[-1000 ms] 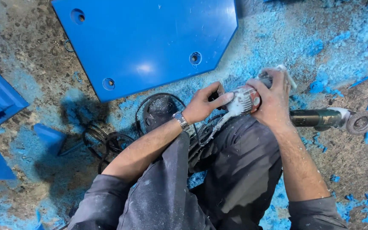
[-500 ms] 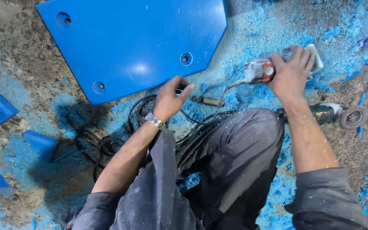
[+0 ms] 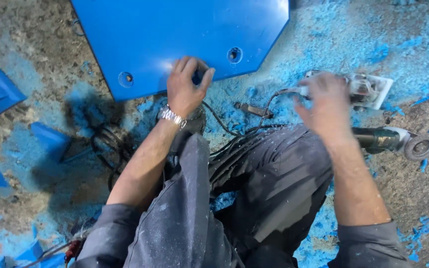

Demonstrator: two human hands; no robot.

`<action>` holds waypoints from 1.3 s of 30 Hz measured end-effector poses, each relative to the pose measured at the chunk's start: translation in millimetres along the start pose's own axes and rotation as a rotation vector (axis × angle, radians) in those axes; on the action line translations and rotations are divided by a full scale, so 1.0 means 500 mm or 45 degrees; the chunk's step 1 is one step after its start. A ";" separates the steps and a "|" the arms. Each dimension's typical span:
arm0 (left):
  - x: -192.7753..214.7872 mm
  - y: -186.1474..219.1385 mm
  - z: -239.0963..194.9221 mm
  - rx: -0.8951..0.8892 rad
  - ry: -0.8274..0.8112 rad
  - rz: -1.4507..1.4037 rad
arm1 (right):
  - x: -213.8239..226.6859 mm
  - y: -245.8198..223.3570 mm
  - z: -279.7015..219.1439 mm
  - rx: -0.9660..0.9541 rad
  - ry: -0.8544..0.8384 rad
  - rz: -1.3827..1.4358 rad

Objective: Trimming and smoothing the edges of blue plastic panels using an electric trimmer, angle grinder, and utility knife.

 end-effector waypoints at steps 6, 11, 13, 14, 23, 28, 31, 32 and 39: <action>0.041 -0.076 0.043 -0.416 -0.019 0.275 | -0.150 -0.169 0.023 0.393 -0.329 -0.096; 0.059 -0.099 0.047 -0.594 -0.179 0.347 | -0.143 -0.185 0.041 0.464 -0.342 -0.151; 0.050 -0.103 0.045 -0.551 -0.241 0.357 | -0.131 -0.194 0.050 0.467 -0.356 -0.144; 0.045 -0.111 0.043 -0.560 -0.229 0.359 | -0.127 -0.195 0.059 0.379 -0.347 -0.063; 0.048 -0.109 0.041 -0.547 -0.237 0.434 | -0.100 -0.154 0.167 -0.015 -0.192 0.267; 0.040 -0.124 0.037 -0.550 -0.189 0.443 | -0.068 -0.166 0.238 0.349 -0.094 -0.156; 0.040 -0.124 0.037 -0.545 -0.199 0.432 | -0.069 -0.170 0.265 0.509 -0.082 -0.265; 0.041 -0.125 0.037 -0.533 -0.203 0.420 | -0.071 -0.172 0.272 0.571 -0.057 -0.282; 0.043 -0.126 0.035 -0.507 -0.202 0.403 | -0.077 -0.191 0.294 0.652 -0.143 -0.459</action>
Point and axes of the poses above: each hand's wrist, its own z-axis towards the middle knuckle, its own x-axis out of the back of the hand, y = z × x, the point moved 3 cm from there along z, towards the middle knuckle, and after that the axes turned 13 degrees about y, right-handed, at the moved point
